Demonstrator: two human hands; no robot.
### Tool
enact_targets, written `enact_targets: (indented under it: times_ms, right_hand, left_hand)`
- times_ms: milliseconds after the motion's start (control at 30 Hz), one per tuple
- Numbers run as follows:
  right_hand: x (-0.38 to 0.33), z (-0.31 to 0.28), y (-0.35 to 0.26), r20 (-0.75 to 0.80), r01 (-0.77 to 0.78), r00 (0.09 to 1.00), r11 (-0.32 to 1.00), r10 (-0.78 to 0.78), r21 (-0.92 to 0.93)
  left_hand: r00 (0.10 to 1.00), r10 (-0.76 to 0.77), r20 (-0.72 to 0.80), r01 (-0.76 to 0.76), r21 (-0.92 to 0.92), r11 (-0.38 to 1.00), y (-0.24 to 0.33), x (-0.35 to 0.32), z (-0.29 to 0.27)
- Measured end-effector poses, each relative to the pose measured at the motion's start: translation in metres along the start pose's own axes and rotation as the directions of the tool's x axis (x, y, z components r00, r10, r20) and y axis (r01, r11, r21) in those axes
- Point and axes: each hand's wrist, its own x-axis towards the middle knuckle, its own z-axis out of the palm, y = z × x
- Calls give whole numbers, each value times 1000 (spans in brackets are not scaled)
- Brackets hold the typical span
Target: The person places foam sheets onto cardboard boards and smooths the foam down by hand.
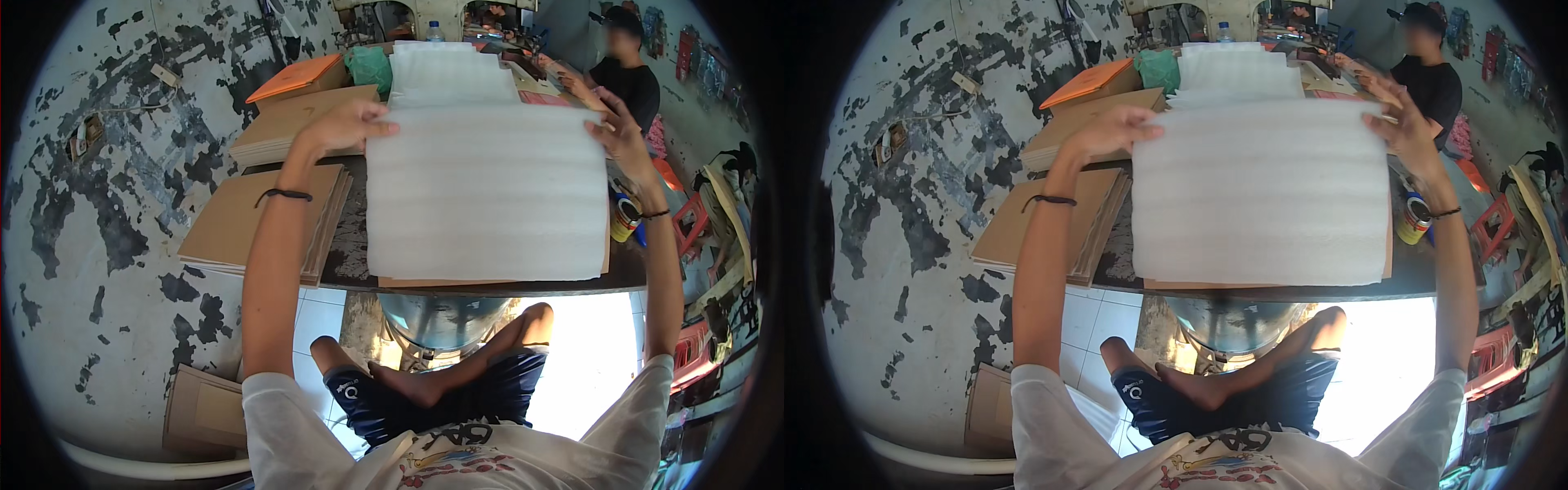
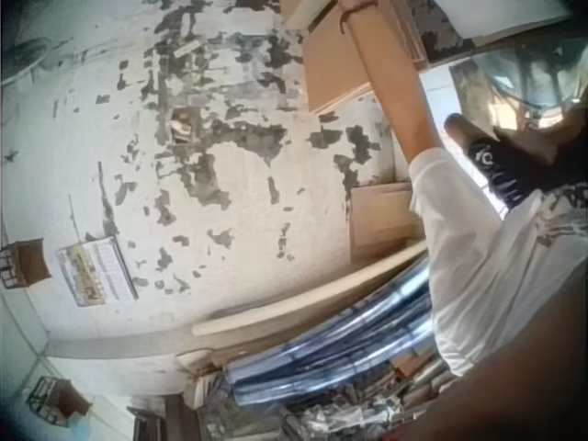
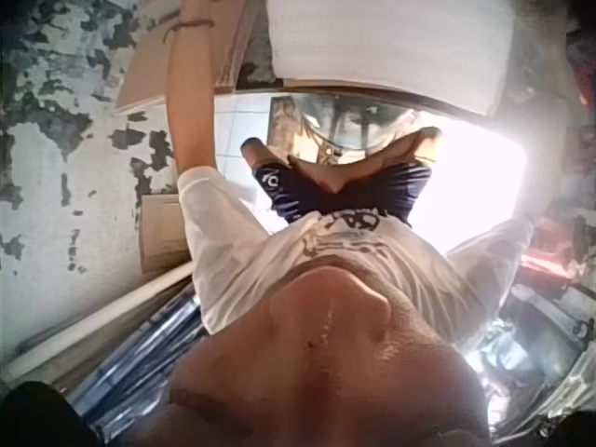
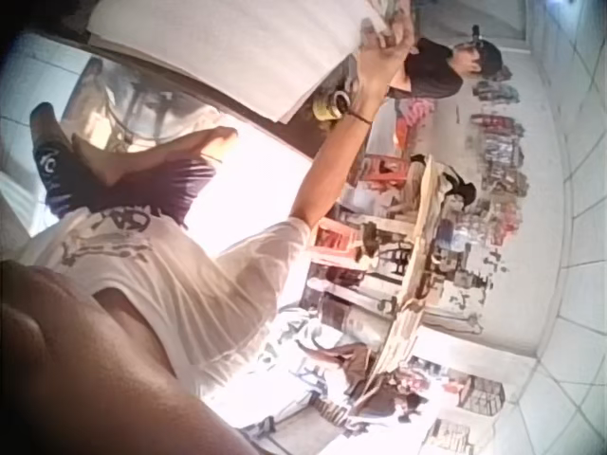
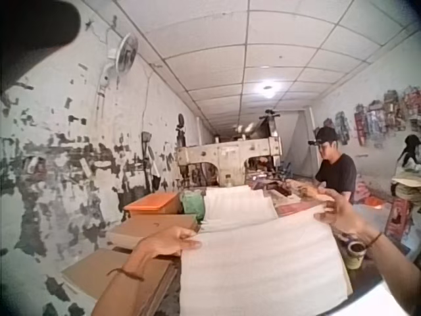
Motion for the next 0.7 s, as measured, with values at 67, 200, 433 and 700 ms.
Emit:
enact_targets:
  times_ms: [67,200,433,700]
  right_hand:
    - [-6,-4,-27,-114,184,980,951,-160,249]
    - [-8,-10,-67,-42,215,976,971,-212,106]
    - [13,-18,-66,148,363,923,931,-355,-30]
    - [27,-30,-90,294,364,905,918,-308,-159]
  left_hand:
    - [960,214,-180,-212,28,977,13,-13,-7]
    - [787,520,-331,-465,236,853,18,-34,-28]
    - [839,488,-243,-318,509,800,27,-36,-27]
    - [820,522,-233,-400,420,815,30,-49,-23]
